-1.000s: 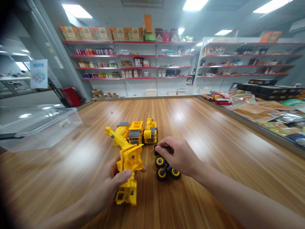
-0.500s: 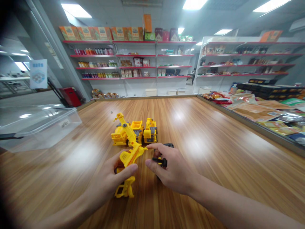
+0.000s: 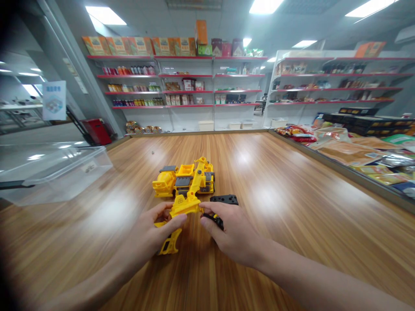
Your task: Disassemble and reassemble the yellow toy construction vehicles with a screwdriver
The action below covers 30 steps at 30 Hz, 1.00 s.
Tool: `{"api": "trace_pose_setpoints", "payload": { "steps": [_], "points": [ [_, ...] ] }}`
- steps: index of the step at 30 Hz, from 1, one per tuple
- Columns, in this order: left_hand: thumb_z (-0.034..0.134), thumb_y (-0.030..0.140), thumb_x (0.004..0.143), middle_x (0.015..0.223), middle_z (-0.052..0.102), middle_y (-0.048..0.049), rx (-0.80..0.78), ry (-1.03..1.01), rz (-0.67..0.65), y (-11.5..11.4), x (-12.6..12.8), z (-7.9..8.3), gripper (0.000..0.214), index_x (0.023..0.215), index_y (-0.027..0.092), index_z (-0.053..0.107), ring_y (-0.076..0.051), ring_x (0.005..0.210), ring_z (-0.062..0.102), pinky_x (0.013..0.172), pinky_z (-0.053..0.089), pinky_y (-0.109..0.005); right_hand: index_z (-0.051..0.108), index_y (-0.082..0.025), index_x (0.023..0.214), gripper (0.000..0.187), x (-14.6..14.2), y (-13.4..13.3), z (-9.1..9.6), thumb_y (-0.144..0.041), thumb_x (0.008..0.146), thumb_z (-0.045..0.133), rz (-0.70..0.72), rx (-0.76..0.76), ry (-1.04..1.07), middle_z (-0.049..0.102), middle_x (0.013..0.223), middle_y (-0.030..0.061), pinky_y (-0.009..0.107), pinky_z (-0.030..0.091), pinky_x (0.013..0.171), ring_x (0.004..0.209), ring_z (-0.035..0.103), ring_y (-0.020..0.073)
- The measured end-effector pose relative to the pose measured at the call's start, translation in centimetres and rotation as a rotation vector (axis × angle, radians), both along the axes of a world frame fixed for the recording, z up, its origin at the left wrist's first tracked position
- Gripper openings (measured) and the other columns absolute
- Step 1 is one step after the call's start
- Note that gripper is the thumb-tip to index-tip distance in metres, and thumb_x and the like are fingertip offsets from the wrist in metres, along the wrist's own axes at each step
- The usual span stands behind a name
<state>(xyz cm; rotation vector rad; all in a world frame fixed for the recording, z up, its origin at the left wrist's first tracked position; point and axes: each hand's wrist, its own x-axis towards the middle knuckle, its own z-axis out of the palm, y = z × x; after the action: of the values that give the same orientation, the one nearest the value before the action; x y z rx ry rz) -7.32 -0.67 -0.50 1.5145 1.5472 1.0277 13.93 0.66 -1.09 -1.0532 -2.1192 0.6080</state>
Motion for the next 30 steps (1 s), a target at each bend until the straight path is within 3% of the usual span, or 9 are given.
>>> {"api": "trace_pose_setpoints", "payload": {
  "steps": [5, 9, 12, 16, 22, 26, 30],
  "points": [
    [0.069, 0.056, 0.070, 0.076, 0.061, -0.0033, -0.048, -0.127, 0.084, 0.3, -0.2, -0.7, 0.061, 0.113, 0.014, 0.059, -0.022, 0.066, 0.061, 0.059, 0.045, -0.030, 0.064, -0.022, 0.121, 0.031, 0.0, 0.3, -0.3, -0.024, 0.091, 0.054, 0.000, -0.009, -0.027, 0.072, 0.112, 0.0064, 0.038, 0.053, 0.088, 0.100, 0.067, 0.0215],
    [0.068, 0.056, 0.072, 0.076, 0.054, 0.0017, -0.031, -0.205, 0.160, 0.5, -0.4, -0.4, 0.061, 0.117, 0.016, 0.054, -0.019, 0.061, 0.060, 0.054, 0.045, -0.028, 0.067, -0.023, 0.114, 0.027, 0.1, 0.4, -0.6, -0.024, 0.091, 0.054, -0.008, -0.021, -0.054, 0.073, 0.109, 0.0049, 0.037, 0.053, 0.088, 0.099, 0.068, 0.0207],
    [0.069, 0.049, 0.071, 0.072, 0.048, 0.0056, 0.009, -0.245, 0.201, 0.4, -0.4, 0.3, 0.053, 0.111, 0.017, 0.057, -0.013, 0.052, 0.055, 0.049, 0.042, -0.025, 0.069, -0.023, 0.112, 0.026, 0.1, 0.4, -0.5, -0.023, 0.091, 0.054, 0.016, -0.002, -0.067, 0.073, 0.107, 0.0046, 0.035, 0.052, 0.087, 0.096, 0.068, 0.0203],
    [0.069, 0.043, 0.073, 0.068, 0.053, 0.0046, 0.076, -0.311, 0.270, -0.2, -0.2, 1.3, 0.033, 0.093, 0.017, 0.064, -0.010, 0.052, 0.051, 0.046, 0.039, -0.020, 0.070, -0.024, 0.109, 0.024, 0.1, 0.3, -0.4, -0.023, 0.092, 0.053, 0.027, 0.032, -0.066, 0.074, 0.095, 0.0033, 0.031, 0.052, 0.078, 0.084, 0.067, 0.0181],
    [0.063, 0.048, 0.079, 0.065, 0.064, -0.0021, 0.025, -0.656, 0.132, -1.2, 0.2, 1.9, 0.035, 0.079, 0.013, 0.065, -0.014, 0.053, 0.057, 0.046, 0.046, -0.024, 0.071, -0.020, 0.098, 0.019, 0.3, -0.3, 0.5, -0.019, 0.091, 0.053, 0.063, 0.109, -0.010, 0.066, 0.079, 0.0033, 0.029, 0.049, 0.066, 0.071, 0.061, 0.0154],
    [0.062, 0.056, 0.080, 0.077, 0.070, -0.0069, -0.111, -0.863, -0.006, -1.5, 0.3, 2.0, 0.044, 0.085, 0.013, 0.067, -0.017, 0.060, 0.065, 0.051, 0.051, -0.026, 0.067, -0.020, 0.111, 0.026, 0.1, -1.5, 1.3, -0.013, 0.090, 0.054, 0.189, 0.208, 0.125, 0.063, 0.087, 0.0046, 0.029, 0.051, 0.067, 0.075, 0.061, 0.0146],
    [0.055, 0.068, 0.079, 0.082, 0.069, -0.0049, -0.235, -1.033, -0.096, -1.5, 0.3, 1.9, 0.058, 0.101, 0.016, 0.068, -0.016, 0.069, 0.066, 0.057, 0.053, -0.024, 0.061, -0.026, 0.124, 0.040, -0.3, -2.7, 1.9, -0.009, 0.088, 0.057, 0.260, 0.267, 0.177, 0.061, 0.088, 0.0042, 0.029, 0.053, 0.064, 0.073, 0.060, 0.0147]
  ]
}}
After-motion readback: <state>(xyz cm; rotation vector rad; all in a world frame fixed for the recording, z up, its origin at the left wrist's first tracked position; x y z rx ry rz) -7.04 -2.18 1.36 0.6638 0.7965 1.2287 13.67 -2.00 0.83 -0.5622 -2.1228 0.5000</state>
